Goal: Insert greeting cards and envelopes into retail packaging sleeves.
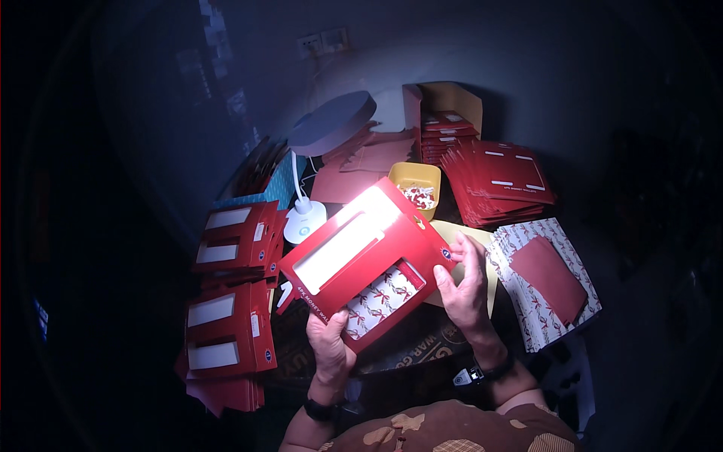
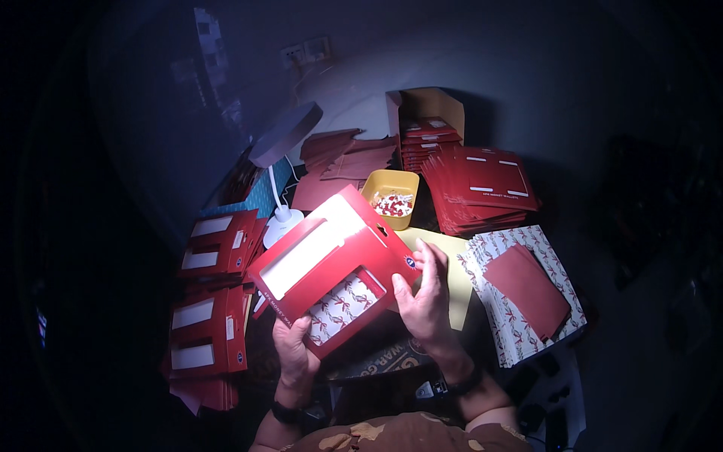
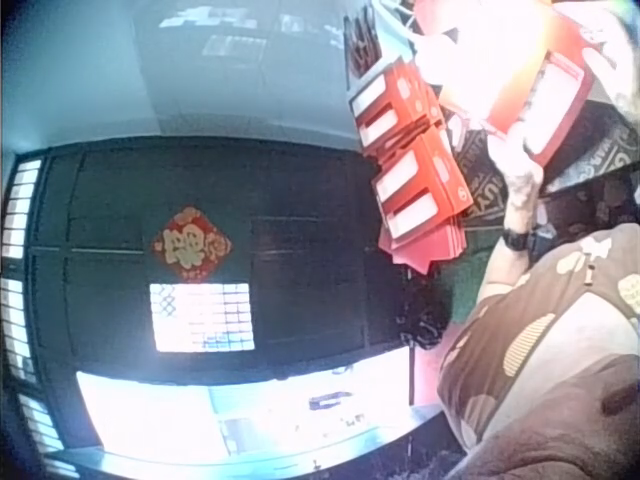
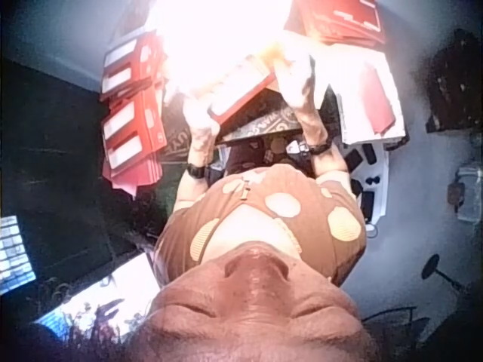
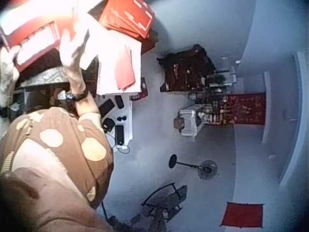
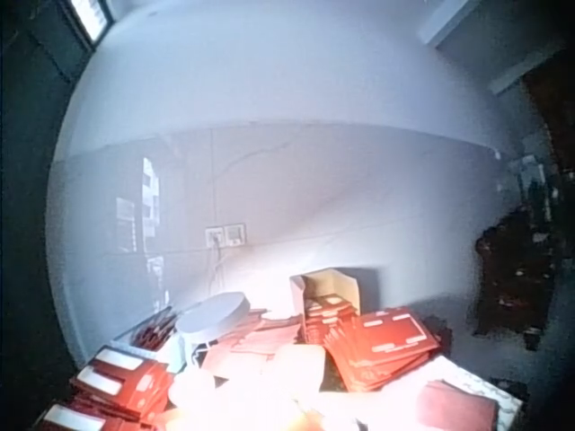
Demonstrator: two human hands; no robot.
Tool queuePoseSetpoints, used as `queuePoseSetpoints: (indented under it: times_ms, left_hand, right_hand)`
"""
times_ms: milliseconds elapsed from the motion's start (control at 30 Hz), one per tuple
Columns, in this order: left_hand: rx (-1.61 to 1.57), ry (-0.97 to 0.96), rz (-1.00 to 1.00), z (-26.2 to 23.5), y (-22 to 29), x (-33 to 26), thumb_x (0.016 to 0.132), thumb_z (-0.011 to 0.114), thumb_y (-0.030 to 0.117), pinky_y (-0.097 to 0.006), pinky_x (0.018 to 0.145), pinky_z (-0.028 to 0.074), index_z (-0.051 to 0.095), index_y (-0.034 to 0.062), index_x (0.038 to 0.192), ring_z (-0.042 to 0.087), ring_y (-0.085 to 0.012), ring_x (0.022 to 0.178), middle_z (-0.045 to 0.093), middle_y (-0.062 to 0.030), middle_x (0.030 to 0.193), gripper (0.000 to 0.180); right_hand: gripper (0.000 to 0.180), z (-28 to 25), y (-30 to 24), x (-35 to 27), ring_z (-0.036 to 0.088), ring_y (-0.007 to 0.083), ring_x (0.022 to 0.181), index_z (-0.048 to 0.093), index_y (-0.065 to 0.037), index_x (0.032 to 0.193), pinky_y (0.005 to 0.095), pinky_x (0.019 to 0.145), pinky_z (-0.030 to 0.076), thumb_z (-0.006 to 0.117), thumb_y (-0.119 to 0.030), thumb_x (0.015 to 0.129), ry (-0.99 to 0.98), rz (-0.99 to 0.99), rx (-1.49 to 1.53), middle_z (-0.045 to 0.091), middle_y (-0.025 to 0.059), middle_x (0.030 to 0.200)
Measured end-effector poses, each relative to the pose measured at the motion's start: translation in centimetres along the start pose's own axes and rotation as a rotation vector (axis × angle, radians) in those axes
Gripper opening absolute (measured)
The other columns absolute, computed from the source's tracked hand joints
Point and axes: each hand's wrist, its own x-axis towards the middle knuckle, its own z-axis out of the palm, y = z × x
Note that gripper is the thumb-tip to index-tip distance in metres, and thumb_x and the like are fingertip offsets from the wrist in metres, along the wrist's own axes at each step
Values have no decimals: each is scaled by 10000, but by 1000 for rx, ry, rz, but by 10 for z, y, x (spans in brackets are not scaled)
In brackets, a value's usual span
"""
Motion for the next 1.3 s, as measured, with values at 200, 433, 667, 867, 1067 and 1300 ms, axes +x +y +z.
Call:
queuePoseSetpoints:
  times_ms: [200, 433, 667, 867, 1067, 1300]
  left_hand:
    - [-112, 59, 11, 3, 4, 5, 845, 495, -89, -426, 985, 523, 469, -46, 1290, 632, -271, 1092, 609, -169, 1194, 447]
    - [-128, -61, -152, 14, 7, -1, 890, 527, -40, -422, 973, 525, 467, -40, 1298, 633, -263, 1093, 607, -166, 1205, 412]
    - [-104, -186, -311, -8, 16, 1, 971, 574, 217, -425, 1060, 416, 498, -70, 1293, 583, -258, 1174, 607, -165, 1258, 438]
    - [249, -63, -5, -32, 22, 15, 982, 586, 213, -366, 1059, 403, 381, -56, 1387, 528, -200, 1229, 546, -138, 1329, 528]
    - [316, -322, -97, 5, 49, 16, 926, 672, 137, -287, 957, 473, 397, -38, 1380, 581, -146, 1131, 582, -117, 1262, 559]
    - [416, -204, -103, -11, 45, 3, 925, 664, 111, -247, 775, 516, 638, -19, 1089, 659, -105, 848, 710, -71, 981, 211]
  right_hand:
    - [522, 2, -3, -6, 527, 218, 1151, 442, 9, 1341, 385, 1001, 422, 684, -168, 913, 66, 275, 603, 535, 125, 1261]
    - [253, 16, -8, -9, 658, 132, 934, 627, 3, 1157, 300, 859, 527, 655, -114, 935, -92, 681, 1101, 693, 72, 1048]
    - [199, -13, 0, 11, 665, 122, 870, 665, 16, 1095, 287, 807, 540, 613, -8, 904, -73, 572, 997, 705, 73, 997]
    - [248, -47, -17, 28, 655, 136, 929, 633, 51, 1125, 297, 838, 527, 656, -48, 899, -330, 398, 731, 699, 92, 1031]
    - [322, -63, -38, 34, 705, 252, 862, 658, -40, 1125, 346, 765, 545, 749, -106, 823, -412, -27, 166, 709, 152, 974]
    - [284, -54, -33, 34, 665, 325, 899, 654, -53, 1116, 401, 780, 520, 704, -165, 860, -486, -200, 157, 682, 150, 1009]
